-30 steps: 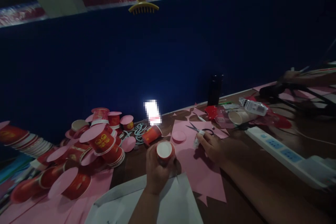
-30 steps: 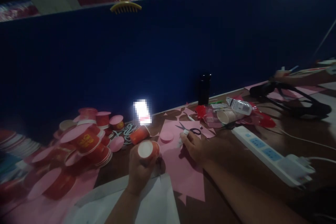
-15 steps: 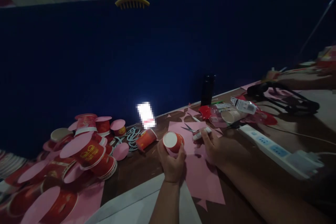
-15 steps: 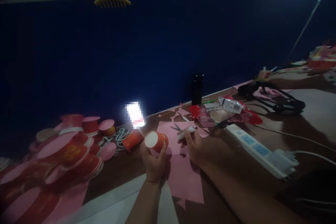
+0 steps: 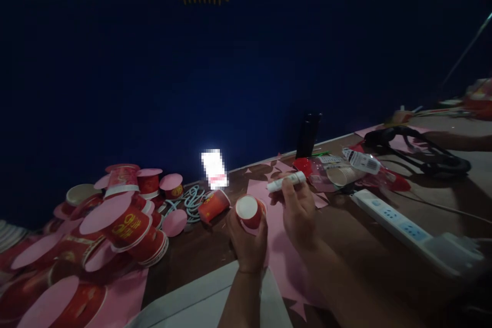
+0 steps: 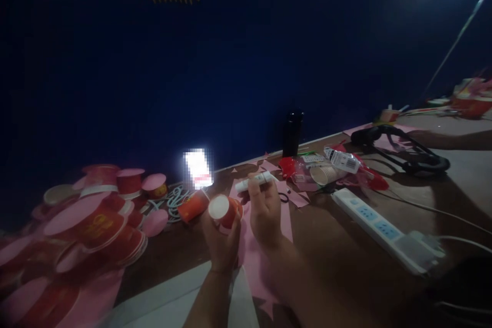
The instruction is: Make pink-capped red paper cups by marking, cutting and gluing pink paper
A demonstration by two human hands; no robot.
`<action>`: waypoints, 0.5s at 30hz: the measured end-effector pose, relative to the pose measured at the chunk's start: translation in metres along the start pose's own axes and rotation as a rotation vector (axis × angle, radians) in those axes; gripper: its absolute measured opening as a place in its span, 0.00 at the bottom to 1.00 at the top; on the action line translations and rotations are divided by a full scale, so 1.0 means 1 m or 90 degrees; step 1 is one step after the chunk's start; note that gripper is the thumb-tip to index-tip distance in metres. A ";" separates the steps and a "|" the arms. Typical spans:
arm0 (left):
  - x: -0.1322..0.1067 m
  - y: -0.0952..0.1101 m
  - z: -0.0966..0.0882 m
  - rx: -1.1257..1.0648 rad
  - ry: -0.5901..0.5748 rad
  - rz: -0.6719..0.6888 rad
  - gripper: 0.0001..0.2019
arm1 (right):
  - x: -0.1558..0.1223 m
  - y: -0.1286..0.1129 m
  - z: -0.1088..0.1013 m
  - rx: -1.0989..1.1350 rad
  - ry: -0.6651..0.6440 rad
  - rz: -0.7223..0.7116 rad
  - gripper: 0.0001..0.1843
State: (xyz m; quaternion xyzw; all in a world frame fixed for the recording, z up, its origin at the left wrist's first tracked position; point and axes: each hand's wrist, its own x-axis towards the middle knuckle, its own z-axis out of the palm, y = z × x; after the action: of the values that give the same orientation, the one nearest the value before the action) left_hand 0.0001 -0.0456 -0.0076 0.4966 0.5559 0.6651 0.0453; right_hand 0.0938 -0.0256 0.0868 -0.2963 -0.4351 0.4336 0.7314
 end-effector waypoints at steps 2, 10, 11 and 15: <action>0.001 0.001 -0.001 0.018 -0.006 -0.014 0.30 | -0.012 0.013 -0.002 -0.012 0.048 -0.045 0.09; 0.005 0.004 -0.005 0.059 -0.050 0.016 0.28 | -0.037 0.030 -0.023 -0.176 0.015 -0.174 0.10; 0.006 0.004 -0.004 0.063 -0.051 0.022 0.27 | -0.036 0.031 -0.025 -0.203 0.011 -0.185 0.11; 0.007 0.003 -0.003 0.084 -0.031 0.032 0.25 | -0.035 0.032 -0.028 -0.264 -0.009 -0.202 0.15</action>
State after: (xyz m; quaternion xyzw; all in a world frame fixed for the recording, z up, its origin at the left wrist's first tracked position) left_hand -0.0038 -0.0445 -0.0003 0.5284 0.5846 0.6156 0.0095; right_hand 0.0977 -0.0434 0.0351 -0.3651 -0.5608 0.2172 0.7107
